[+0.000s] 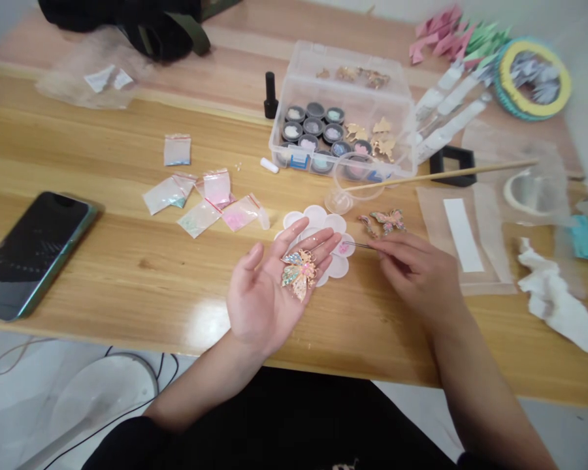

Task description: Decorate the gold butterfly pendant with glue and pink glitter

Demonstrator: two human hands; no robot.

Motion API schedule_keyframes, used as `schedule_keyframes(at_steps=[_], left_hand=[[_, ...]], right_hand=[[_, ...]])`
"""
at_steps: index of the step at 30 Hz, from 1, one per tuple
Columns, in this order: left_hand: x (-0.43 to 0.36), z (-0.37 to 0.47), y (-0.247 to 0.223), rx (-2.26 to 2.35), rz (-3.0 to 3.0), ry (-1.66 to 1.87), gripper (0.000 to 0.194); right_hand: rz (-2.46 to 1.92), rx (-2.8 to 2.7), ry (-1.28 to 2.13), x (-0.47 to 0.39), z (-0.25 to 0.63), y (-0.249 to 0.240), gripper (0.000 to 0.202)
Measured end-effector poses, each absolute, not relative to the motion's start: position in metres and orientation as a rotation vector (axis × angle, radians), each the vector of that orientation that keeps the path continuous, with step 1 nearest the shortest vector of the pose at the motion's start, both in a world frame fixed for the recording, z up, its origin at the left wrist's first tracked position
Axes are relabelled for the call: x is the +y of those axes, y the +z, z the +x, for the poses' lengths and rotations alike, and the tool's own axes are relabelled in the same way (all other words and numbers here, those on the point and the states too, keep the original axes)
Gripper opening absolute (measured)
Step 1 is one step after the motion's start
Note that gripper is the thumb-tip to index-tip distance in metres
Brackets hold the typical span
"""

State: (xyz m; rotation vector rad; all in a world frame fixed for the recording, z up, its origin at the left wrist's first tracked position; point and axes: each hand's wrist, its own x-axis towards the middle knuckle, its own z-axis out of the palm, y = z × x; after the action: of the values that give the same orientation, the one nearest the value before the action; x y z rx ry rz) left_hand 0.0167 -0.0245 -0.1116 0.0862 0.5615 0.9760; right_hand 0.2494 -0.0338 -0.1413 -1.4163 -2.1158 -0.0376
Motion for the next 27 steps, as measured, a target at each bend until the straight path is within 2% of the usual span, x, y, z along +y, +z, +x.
schedule_keyframes(at_steps=[6, 14, 19, 27], left_hand=[[-0.025, 0.018, -0.112, 0.579, 0.085, 0.981, 0.050], [-0.023, 0.019, -0.110, 0.615, 0.078, 1.003, 0.050], [-0.022, 0.022, -0.108, 0.640, 0.059, 1.019, 0.048], [-0.025, 0.023, -0.111, 0.519, 0.089, 0.978, 0.048]], right_hand=[[-1.466, -2.094, 0.006, -0.035, 0.251, -0.143, 0.029], [-1.414, -2.060, 0.003, -0.036, 0.249, -0.137, 0.027], [-1.373, -1.981, 0.126, -0.042, 0.241, -0.121, 0.025], [-1.310, -2.009, 0.240, -0.056, 0.225, -0.108, 0.033]])
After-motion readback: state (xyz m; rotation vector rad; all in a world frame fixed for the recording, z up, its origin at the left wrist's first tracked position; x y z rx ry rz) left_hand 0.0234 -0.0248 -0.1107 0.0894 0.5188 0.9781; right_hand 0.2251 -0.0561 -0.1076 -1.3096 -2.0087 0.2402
